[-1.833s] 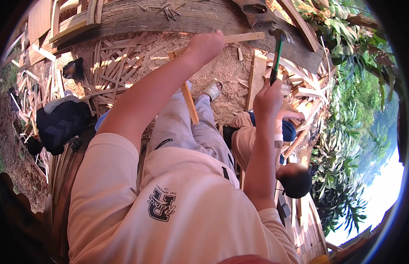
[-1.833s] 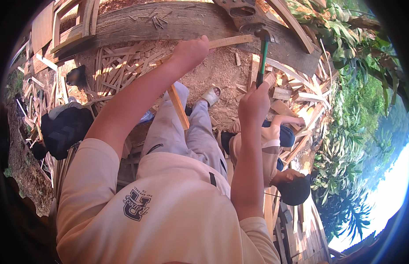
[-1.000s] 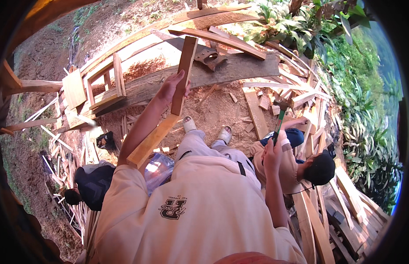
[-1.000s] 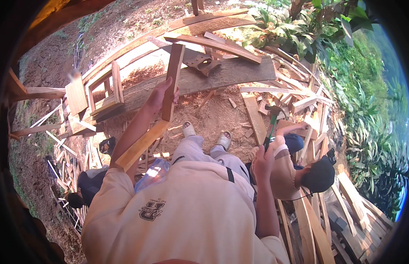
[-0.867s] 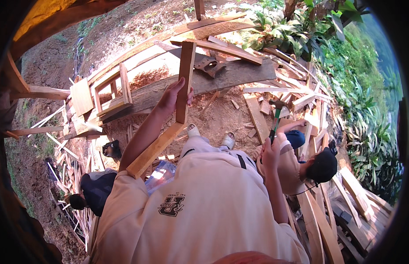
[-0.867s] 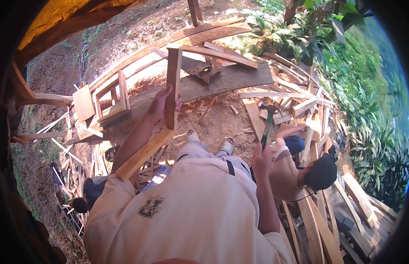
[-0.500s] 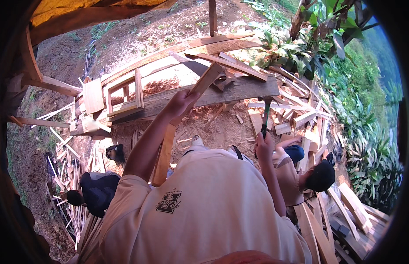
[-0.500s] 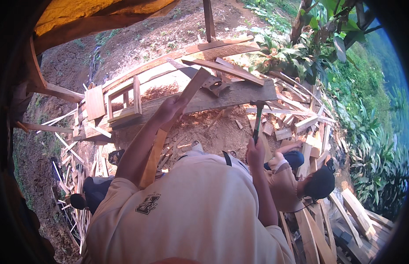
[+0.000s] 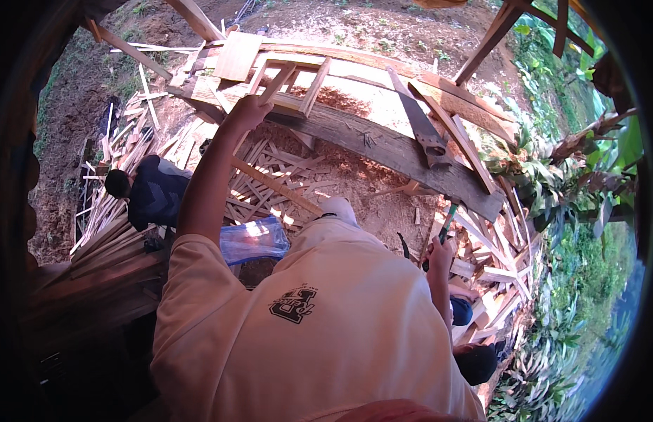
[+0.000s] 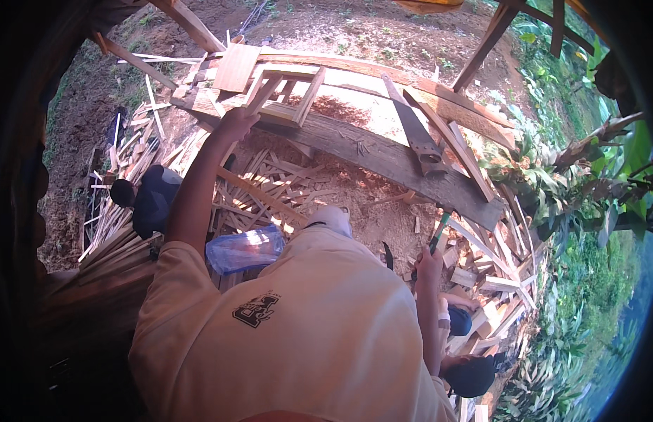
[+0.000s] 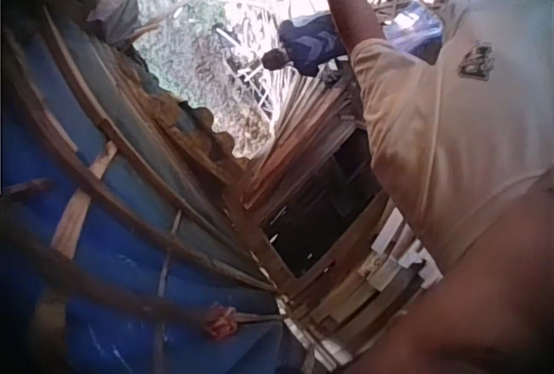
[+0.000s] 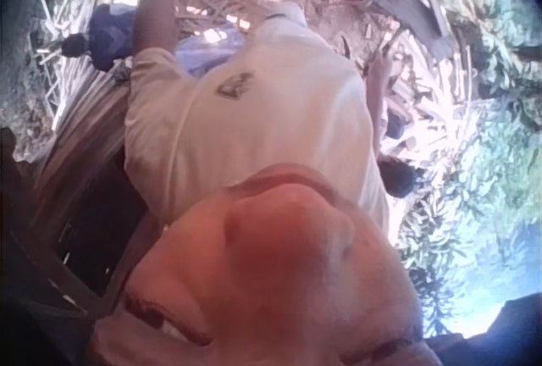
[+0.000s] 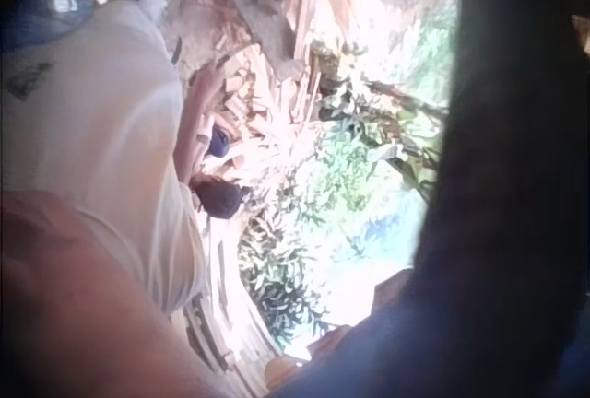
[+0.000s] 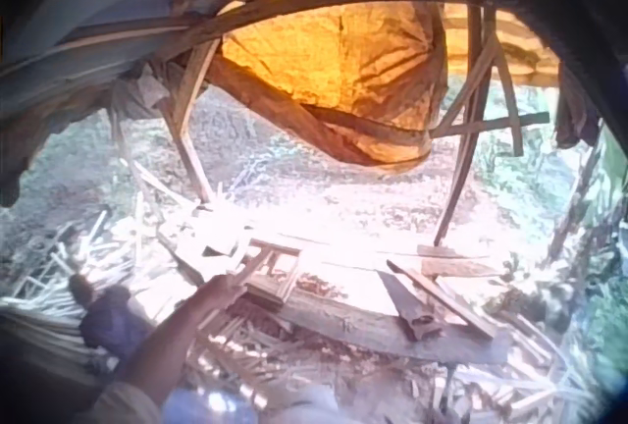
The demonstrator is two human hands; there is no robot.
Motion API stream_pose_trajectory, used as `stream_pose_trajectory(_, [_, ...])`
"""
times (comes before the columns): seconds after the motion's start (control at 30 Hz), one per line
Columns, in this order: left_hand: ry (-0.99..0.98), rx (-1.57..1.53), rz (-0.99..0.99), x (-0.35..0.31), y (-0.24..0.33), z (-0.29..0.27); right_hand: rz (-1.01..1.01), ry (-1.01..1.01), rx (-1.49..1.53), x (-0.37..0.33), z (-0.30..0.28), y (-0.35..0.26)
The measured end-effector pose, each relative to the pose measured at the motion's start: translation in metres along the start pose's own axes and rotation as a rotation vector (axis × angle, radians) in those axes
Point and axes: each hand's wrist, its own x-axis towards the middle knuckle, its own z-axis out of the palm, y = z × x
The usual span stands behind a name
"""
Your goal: The person assembles a small wooden frame by hand, using a hammer to drive nails into the joints. They repeatedly position the wooden pieces, hammer the nails, and inspect the alignment of the frame.
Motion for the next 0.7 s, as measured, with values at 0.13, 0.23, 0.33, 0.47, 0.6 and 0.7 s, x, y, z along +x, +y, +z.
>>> stream_pose_trajectory(0.13, [0.213, -0.091, -0.095, -0.01, -0.06, -0.017, -0.087, -0.044, -0.271, 0.047, 0.02, 0.009])
stream_pose_trajectory(0.23, [0.199, -0.292, -0.001, -0.012, -0.07, -0.008, -0.216, -0.008, -0.504, 0.099, 0.041, 0.018])
stream_pose_trajectory(0.33, [0.174, -0.564, 0.005, -0.005, -0.074, 0.012, -0.463, 0.109, -0.763, 0.123, 0.078, 0.004])
stream_pose_trajectory(0.47, [0.165, -0.712, 0.049, 0.019, -0.073, 0.027, -0.434, 0.112, -0.819, 0.144, 0.132, -0.025])
stream_pose_trajectory(0.6, [0.13, -0.985, 0.011, 0.045, -0.06, 0.024, -0.525, 0.246, -0.912, 0.166, 0.167, -0.035])
stream_pose_trajectory(0.7, [0.048, -1.004, -0.015, 0.068, -0.063, 0.017, -0.556, 0.256, -0.996, 0.177, 0.182, -0.043])
